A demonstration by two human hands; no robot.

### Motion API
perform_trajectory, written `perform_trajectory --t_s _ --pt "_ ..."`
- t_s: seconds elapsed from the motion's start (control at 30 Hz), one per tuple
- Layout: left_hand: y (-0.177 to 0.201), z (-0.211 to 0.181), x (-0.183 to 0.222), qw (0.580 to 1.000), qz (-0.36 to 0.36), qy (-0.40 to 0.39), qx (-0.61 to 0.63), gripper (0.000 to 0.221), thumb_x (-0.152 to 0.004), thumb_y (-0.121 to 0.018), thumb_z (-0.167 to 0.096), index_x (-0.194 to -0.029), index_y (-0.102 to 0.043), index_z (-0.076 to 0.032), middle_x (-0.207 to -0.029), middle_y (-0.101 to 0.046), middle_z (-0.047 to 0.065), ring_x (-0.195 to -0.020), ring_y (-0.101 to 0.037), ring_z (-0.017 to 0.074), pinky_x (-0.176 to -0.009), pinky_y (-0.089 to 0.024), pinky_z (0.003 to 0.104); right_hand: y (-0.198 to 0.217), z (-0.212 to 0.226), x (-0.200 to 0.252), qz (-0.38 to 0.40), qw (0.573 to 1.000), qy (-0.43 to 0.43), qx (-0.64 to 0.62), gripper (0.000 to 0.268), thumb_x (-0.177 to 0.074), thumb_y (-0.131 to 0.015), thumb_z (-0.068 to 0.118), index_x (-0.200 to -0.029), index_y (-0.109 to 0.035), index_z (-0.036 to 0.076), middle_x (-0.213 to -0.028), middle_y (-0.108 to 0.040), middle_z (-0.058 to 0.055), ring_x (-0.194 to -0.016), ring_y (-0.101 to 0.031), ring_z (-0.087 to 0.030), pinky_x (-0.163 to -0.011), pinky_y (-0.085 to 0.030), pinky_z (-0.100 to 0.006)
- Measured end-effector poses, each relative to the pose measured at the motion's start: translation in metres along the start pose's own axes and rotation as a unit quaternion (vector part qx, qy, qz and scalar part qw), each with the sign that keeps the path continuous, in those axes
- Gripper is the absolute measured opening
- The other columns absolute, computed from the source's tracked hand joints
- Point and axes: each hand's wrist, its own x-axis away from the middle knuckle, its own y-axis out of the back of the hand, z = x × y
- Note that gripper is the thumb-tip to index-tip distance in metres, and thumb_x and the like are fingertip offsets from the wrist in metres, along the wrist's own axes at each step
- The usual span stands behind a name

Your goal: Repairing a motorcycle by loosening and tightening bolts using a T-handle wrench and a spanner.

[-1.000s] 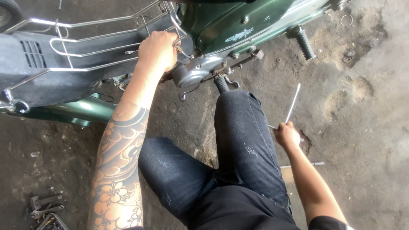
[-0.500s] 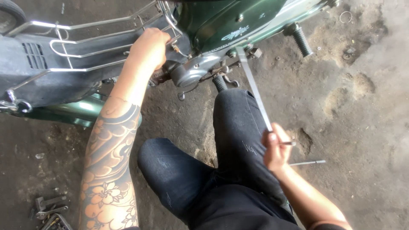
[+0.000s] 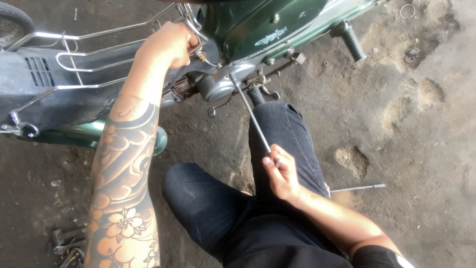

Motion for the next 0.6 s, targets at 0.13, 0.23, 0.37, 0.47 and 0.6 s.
perform_trajectory --t_s 0.13,0.23,0.37,0.47,0.6 --pt "0.000 0.003 -0.003 1.000 -0.004 0.000 0.030 0.060 -0.094 -0.056 0.015 -0.133 -0.071 -0.028 -0.138 -0.061 0.017 -0.086 -0.067 0.0292 -0.079 -0.056 0.040 -0.014 -0.001 -0.009 0.005 0.999 0.023 -0.027 0.040 -0.103 -0.052 0.014 -0.070 -0.031 0.010 -0.068 -0.033 -0.001 -0.065 -0.033 -0.018 -0.060 -0.027 -0.035" --pt "-0.016 0.014 -0.008 0.997 -0.023 0.001 0.067 0.048 -0.091 -0.055 0.016 -0.119 -0.075 -0.017 -0.111 -0.065 0.014 -0.064 -0.050 0.0260 -0.058 -0.044 0.042 -0.020 -0.010 -0.008 0.012 0.998 0.014 -0.055 0.040 -0.103 -0.054 0.011 -0.069 -0.032 0.010 -0.070 -0.037 -0.001 -0.065 -0.036 -0.017 -0.059 -0.030 -0.033" --pt "-0.049 0.040 -0.022 0.987 -0.116 -0.062 0.090 0.019 -0.094 -0.075 -0.013 -0.112 -0.073 -0.014 -0.106 -0.067 0.015 -0.086 -0.065 0.0383 -0.066 -0.049 0.054 -0.013 -0.023 0.002 -0.002 0.999 -0.010 -0.037 0.042 -0.103 -0.055 0.012 -0.071 -0.028 0.011 -0.070 -0.034 0.000 -0.064 -0.033 -0.016 -0.059 -0.028 -0.034" --pt "-0.073 0.055 -0.037 0.955 -0.241 -0.165 0.042 0.018 -0.093 -0.079 -0.015 -0.087 -0.065 -0.005 -0.094 -0.070 0.012 -0.085 -0.068 0.0397 -0.062 -0.051 0.055 0.010 -0.012 0.018 -0.019 0.994 -0.101 -0.041 0.041 -0.104 -0.052 0.022 -0.066 -0.038 0.015 -0.068 -0.041 0.002 -0.061 -0.039 -0.012 -0.058 -0.031 -0.031" --pt "-0.104 0.069 -0.044 0.897 -0.392 -0.198 -0.039 0.010 -0.099 -0.078 -0.009 -0.099 -0.070 -0.003 -0.092 -0.068 0.013 -0.078 -0.067 0.0392 -0.053 -0.055 0.053 0.074 -0.004 0.065 -0.110 0.973 -0.190 -0.067 0.028 -0.102 -0.055 0.029 -0.095 -0.057 0.003 -0.074 -0.050 -0.002 -0.062 -0.046 -0.013 -0.055 -0.038 -0.028"
